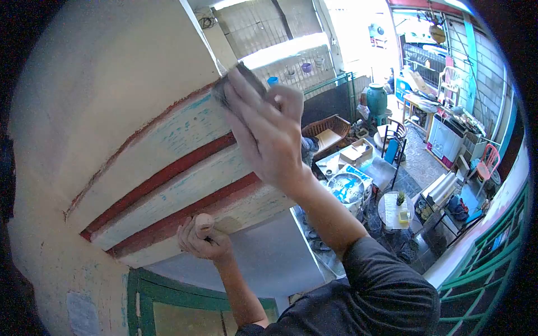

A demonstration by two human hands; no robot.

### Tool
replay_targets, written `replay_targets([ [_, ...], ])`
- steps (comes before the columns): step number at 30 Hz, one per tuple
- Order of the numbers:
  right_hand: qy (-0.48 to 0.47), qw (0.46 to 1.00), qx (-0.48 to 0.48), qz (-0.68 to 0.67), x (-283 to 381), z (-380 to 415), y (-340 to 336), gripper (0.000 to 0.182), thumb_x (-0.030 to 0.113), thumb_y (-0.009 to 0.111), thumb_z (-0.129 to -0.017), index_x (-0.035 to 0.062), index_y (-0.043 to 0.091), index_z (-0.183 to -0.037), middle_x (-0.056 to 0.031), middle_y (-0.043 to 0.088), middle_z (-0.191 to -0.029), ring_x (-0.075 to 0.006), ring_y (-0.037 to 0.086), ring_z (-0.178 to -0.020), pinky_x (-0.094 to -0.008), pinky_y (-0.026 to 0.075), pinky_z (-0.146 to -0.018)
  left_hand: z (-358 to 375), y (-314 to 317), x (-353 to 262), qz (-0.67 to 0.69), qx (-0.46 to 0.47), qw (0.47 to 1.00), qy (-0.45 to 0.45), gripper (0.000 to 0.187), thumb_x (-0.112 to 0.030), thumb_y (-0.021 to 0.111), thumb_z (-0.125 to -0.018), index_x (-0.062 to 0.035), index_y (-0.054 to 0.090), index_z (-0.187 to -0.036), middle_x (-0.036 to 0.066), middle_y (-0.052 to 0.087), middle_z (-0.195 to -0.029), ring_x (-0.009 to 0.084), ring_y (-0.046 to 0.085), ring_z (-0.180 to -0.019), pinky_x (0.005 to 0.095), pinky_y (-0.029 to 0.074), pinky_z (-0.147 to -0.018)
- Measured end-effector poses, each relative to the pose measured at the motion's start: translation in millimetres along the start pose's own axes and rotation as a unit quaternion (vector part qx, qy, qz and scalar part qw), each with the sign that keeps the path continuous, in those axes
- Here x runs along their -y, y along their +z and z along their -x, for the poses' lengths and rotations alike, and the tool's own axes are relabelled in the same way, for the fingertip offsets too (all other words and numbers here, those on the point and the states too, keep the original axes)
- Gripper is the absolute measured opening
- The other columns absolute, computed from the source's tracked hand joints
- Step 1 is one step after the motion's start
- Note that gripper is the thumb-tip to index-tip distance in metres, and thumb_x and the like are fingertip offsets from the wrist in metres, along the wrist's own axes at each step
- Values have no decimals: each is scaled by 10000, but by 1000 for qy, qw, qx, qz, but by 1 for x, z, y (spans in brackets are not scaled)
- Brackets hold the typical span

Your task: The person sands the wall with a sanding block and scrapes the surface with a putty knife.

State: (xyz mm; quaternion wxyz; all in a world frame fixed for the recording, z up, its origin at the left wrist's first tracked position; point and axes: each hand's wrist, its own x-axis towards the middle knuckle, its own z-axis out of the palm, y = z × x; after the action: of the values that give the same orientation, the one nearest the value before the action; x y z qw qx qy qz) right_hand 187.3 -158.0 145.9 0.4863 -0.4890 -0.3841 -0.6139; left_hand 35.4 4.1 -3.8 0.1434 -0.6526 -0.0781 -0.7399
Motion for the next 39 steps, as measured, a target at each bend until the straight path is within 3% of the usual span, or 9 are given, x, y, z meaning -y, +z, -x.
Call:
replay_targets([
  [3,53,995,11,-85,-9,-5,-7,213,126,679,-956,-58,751,-1033,-102,730,-1015,-202,484,-942,-320,416,-807,3,0,2,-4,11,1000,1,250,-254,428,-1077,-69,590,-1041,80,687,-1040,302,637,-1043,517,449,-998],
  [5,270,955,-34,-118,-24,3,-25,247,155,656,-989,-57,731,-888,-48,650,-860,-162,510,-912,-328,421,-790,5,1,3,-11,10,1000,-7,256,-267,410,-1084,-83,582,-1036,73,688,-1035,280,643,-1032,509,453,-996],
  [8,249,964,-63,-73,-23,-14,-38,238,162,644,-998,-43,744,-931,-48,657,-868,-162,499,-919,-335,408,-797,2,-1,1,-7,22,1000,-7,223,-233,406,-1078,-94,575,-1037,69,686,-1033,271,644,-1027,504,450,-1007],
  [11,19,999,3,37,-10,-14,-25,249,117,662,-967,-35,738,-1149,-71,737,-959,-203,452,-976,-303,373,-817,-1,-2,-2,-13,19,1000,-5,211,-214,402,-1075,-98,574,-1040,60,684,-1026,266,643,-1021,502,449,-1012],
  [16,24,998,55,36,9,22,-20,295,111,742,-874,4,752,-1149,-94,716,-1273,-202,490,-926,-318,392,-839,1,1,-1,-13,13,1000,-19,207,-216,402,-1077,-108,573,-1032,45,681,-1019,266,643,-1011,505,449,-1011],
  [26,5,1000,12,-4,2,18,-19,290,95,708,-900,-15,742,-1167,-115,729,-1235,-193,497,-936,-329,397,-826,5,2,1,7,14,1000,-26,252,-329,473,-1073,-99,570,-1039,50,684,-1018,274,647,-1036,500,444,-1019],
  [31,192,979,13,-69,-4,-2,-26,323,186,606,-1016,-48,667,-803,-74,582,-711,-205,469,-914,-356,382,-824,0,1,-1,-6,3,1000,-21,175,-252,477,-1075,-130,564,-984,13,669,-973,217,655,-986,461,477,-966],
  [33,222,973,15,-61,0,-17,-18,399,206,588,-1034,-33,567,-715,-87,570,-708,-210,478,-929,-356,381,-830,-1,4,-1,-5,1,1000,-20,175,-261,483,-1073,-130,560,-987,12,669,-974,216,654,-991,456,479,-966],
  [39,137,987,37,-76,6,33,-20,261,128,589,-1013,-29,738,-1158,-57,682,-750,-195,475,-862,-335,375,-863,7,5,0,19,6,999,-41,196,-288,514,-1055,-111,586,-1009,50,688,-1006,278,650,-1031,512,443,-1017],
])
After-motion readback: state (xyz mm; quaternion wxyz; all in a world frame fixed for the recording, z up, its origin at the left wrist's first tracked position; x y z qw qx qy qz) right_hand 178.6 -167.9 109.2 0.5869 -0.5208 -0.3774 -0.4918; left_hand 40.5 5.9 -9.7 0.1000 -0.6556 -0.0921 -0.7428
